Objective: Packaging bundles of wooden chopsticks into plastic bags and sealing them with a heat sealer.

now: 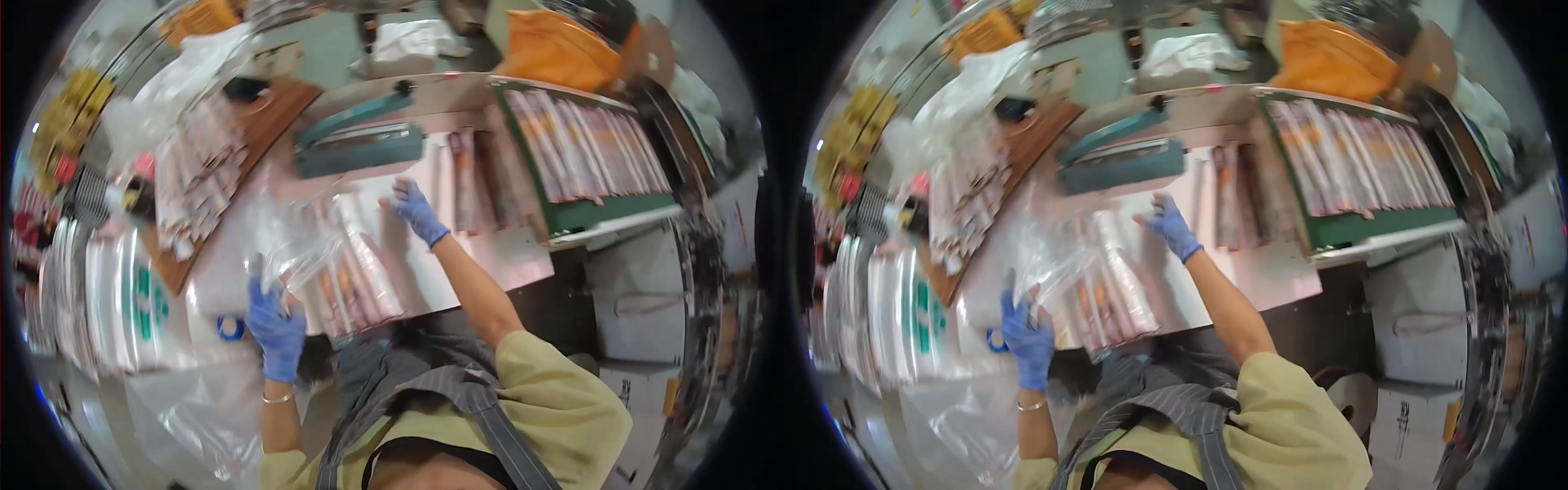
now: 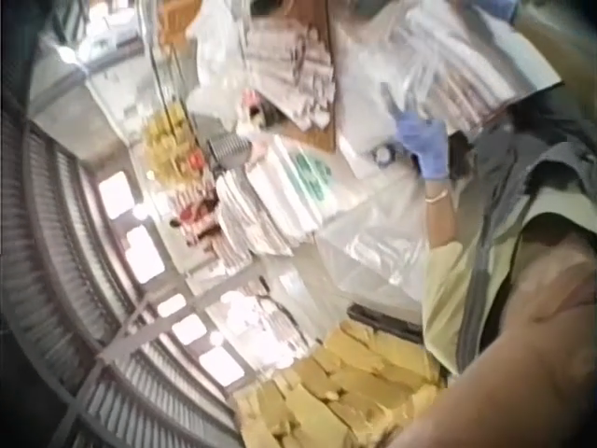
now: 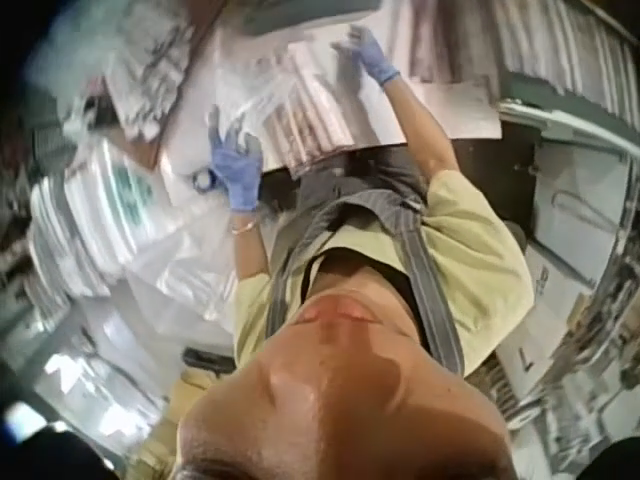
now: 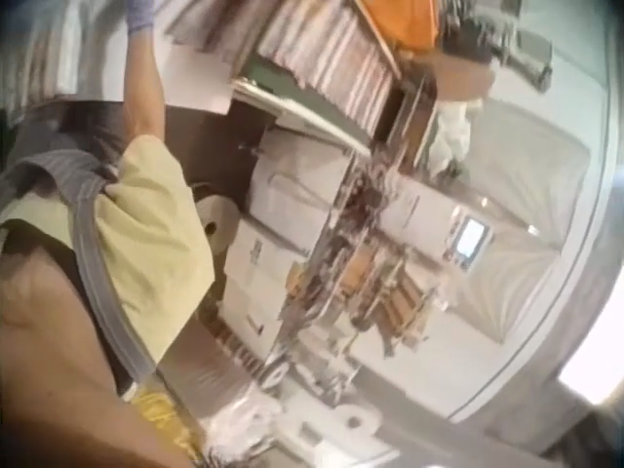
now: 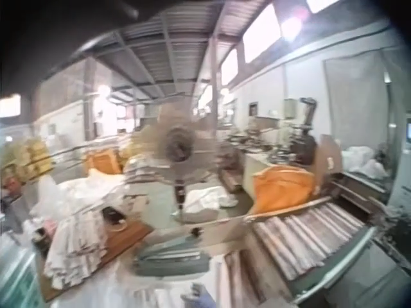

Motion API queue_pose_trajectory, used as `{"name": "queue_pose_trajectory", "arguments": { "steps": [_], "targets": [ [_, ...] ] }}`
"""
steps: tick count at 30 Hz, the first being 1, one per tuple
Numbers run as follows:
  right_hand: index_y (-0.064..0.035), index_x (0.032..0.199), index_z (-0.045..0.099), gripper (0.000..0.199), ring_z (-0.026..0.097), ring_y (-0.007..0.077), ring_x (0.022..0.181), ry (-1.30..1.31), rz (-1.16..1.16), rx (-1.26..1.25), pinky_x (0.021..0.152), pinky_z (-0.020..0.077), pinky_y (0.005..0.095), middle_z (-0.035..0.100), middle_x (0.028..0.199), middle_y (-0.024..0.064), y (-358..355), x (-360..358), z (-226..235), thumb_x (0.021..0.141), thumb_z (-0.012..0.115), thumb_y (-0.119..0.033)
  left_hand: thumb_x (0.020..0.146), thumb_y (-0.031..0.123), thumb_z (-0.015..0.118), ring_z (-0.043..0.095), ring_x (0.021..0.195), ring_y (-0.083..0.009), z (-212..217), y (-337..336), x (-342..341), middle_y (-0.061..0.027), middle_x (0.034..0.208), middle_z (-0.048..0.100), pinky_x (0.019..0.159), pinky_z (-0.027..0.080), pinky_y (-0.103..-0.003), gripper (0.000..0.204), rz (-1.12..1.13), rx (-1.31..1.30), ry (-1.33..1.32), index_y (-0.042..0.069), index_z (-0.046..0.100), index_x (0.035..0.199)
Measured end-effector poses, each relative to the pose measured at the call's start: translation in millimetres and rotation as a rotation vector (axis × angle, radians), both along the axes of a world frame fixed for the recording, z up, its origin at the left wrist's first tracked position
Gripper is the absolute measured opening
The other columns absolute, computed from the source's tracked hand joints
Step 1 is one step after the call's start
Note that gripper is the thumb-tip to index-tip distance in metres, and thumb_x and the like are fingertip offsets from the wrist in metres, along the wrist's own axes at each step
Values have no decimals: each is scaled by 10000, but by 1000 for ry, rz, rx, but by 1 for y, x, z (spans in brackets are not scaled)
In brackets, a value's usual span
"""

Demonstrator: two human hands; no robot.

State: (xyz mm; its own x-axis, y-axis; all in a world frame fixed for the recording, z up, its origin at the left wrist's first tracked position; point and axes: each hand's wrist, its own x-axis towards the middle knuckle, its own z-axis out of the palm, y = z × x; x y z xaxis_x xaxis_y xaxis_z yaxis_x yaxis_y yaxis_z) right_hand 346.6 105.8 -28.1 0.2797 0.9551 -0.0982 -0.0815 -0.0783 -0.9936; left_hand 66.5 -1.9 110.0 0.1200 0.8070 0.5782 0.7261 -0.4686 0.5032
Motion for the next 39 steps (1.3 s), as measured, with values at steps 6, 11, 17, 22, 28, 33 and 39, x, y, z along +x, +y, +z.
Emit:
{"name": "queue_pose_trajectory", "arguments": {
  "steps": [6, 11, 17, 22, 28, 33, 39],
  "targets": [
    [-39, 1191, 434, 521, 419, 173, 1121, 8, 297, 180, 913, 384, 316, 439, 1200, 90, -67, 68, 78, 749, 676, -172, 706, 120, 632, 550, 1011, -274, -71, 54, 160, -158, 1302, 397, 798, 465, -322, 447, -580, -320, 20, 23, 514, 1126],
    [-19, 1138, 482, 446, 482, 271, 1067, -858, -340, 415, 913, 383, 340, 504, 1156, 154, -53, 290, 149, 770, 632, -223, 733, 276, 605, 318, 1220, -339, -152, 114, 253, -185, 1347, 296, 1006, 264, -414, 621, -366, -209, 339, 9, 376, 1246],
    [-27, 1029, 561, 522, 498, 329, 1018, -1299, -1030, -871, 859, 396, 406, 517, 1103, 225, -107, 588, 141, 707, 578, -437, 740, 211, 528, 253, 1252, -347, -149, 115, 292, -187, 1345, 291, 1041, 162, -424, 566, -410, -185, 413, -23, 357, 1226],
    [-75, 1121, 540, 498, 453, 302, 1114, -1298, -1001, -969, 928, 343, 468, 471, 1212, 168, -120, 604, 124, 821, 402, -447, 772, 141, 446, 288, 1222, -355, -142, 114, 298, -192, 1299, 349, 1024, 195, -428, 523, -460, -220, 284, -2, 357, 1267],
    [-35, 976, 568, 418, 568, 363, 910, -1522, -632, -465, 776, 454, 450, 593, 971, 200, -83, 490, 112, 828, 385, -380, 847, 223, 410, 304, 1229, -316, -129, 114, 308, -194, 1279, 381, 1036, 194, -388, 487, -386, -441, -48, -14, 352, 1269],
    [45, 956, 554, 514, 587, 363, 865, -1325, -313, -367, 777, 460, 435, 587, 915, 257, -51, 289, 165, 787, 431, -425, 855, 405, 496, 298, 1230, -219, -153, 159, 335, -113, 1370, 272, 1016, 234, -302, 706, -490, -781, -967, -18, 203, 1338],
    [45, 1095, 475, 651, 537, 405, 954, -1270, -215, -434, 881, 402, 425, 526, 1037, 294, 3, 166, 103, 818, 354, -532, 547, 632, 692, 246, 1260, -316, -109, 155, 339, -253, 1345, 239, 1032, 224, -369, 1196, -73, -816, -693, -84, 133, 1326]
  ]
}}
